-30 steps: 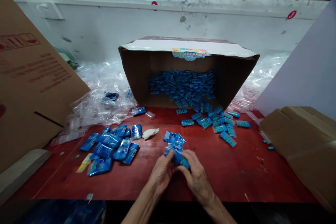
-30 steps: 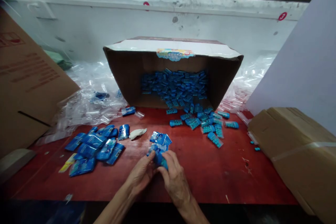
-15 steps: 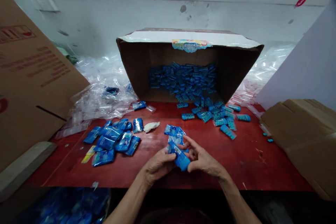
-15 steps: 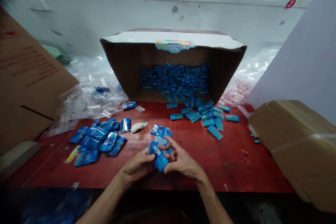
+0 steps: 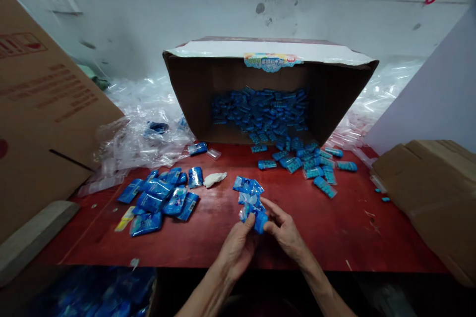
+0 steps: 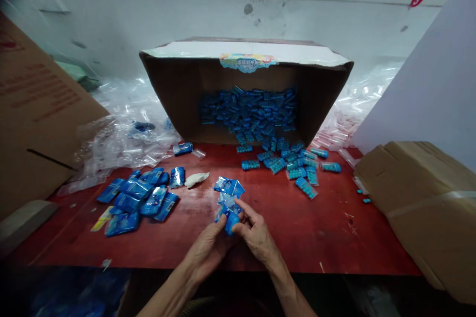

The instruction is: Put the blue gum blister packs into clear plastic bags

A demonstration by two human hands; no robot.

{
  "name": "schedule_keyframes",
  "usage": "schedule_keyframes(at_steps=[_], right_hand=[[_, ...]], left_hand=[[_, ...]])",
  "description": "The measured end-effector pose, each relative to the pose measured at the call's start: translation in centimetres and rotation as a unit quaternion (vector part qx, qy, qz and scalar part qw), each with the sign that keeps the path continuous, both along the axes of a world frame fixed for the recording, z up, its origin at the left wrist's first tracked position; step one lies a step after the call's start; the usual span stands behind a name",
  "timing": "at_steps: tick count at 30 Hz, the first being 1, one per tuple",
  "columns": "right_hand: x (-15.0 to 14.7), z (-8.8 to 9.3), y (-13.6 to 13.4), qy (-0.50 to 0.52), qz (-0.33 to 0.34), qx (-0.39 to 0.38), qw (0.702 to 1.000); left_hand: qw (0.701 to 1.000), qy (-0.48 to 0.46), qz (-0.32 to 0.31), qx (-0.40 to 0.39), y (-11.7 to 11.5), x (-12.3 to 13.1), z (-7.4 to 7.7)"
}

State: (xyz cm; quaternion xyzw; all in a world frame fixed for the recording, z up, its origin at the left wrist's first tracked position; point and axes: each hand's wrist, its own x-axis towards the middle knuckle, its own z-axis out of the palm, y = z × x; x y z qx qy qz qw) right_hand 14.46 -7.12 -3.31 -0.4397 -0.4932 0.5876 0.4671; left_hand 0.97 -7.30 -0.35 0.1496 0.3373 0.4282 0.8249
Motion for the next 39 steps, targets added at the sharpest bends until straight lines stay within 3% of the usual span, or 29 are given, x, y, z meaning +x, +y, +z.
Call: schedule_keyframes(at_steps=[3,8,12,17,20,23,26,29,32,35,39], right_hand=[[0.1,0.3,0.0,-0.009,-0.002,-0.005,1.0],[0.3,1.6,0.1,0.039,0.079,-0.027,0.996],[0.0,1.0,-0.2,0.013,0.027,-0.007,1.0],[0.4,1.1,0.0,-0.096,-0.004,0.021,0.995],[0.8,2.0,0.9,-0.22,-0.076,0.085,0.969],[1.0,2.4,1.9,-0.313,-0.11,0.117,0.936],[0.5,1.9,2.6,-0.429,-0.082,0.126,0.891],[-0.5,0.7,2.7,-0.539,-0.065,0.118,0.832],[-1.1,-0.3,2.5,-0.583,-0.068,0.107,0.803],[-1.0,0.0,2.5,-0.578,-0.062,0.115,0.805],[-0.6,2.3,2.2,-0.531,-0.015,0.17,0.83]], left_hand=[[1.0,0.021,-0.005,-0.011,-0.1,0.0,0.2],[0.997,0.077,0.001,0.001,-0.2,-0.3,0.8],[0.995,0.092,0.046,0.005,-0.3,0.2,0.9],[0.995,0.049,0.035,-0.082,0.3,-1.0,1.2],[0.983,0.005,0.168,-0.074,1.6,-5.0,2.2],[0.942,-0.022,0.334,-0.018,3.2,-10.2,3.6],[0.924,-0.009,0.382,-0.006,4.0,-13.2,4.3],[0.947,0.038,0.316,-0.032,3.5,-11.8,3.7],[0.971,0.108,0.204,-0.058,2.5,-7.8,1.9],[0.964,0.224,0.142,-0.012,2.2,-4.2,0.1],[0.929,0.34,0.101,0.104,3.4,-2.5,-0.8]])
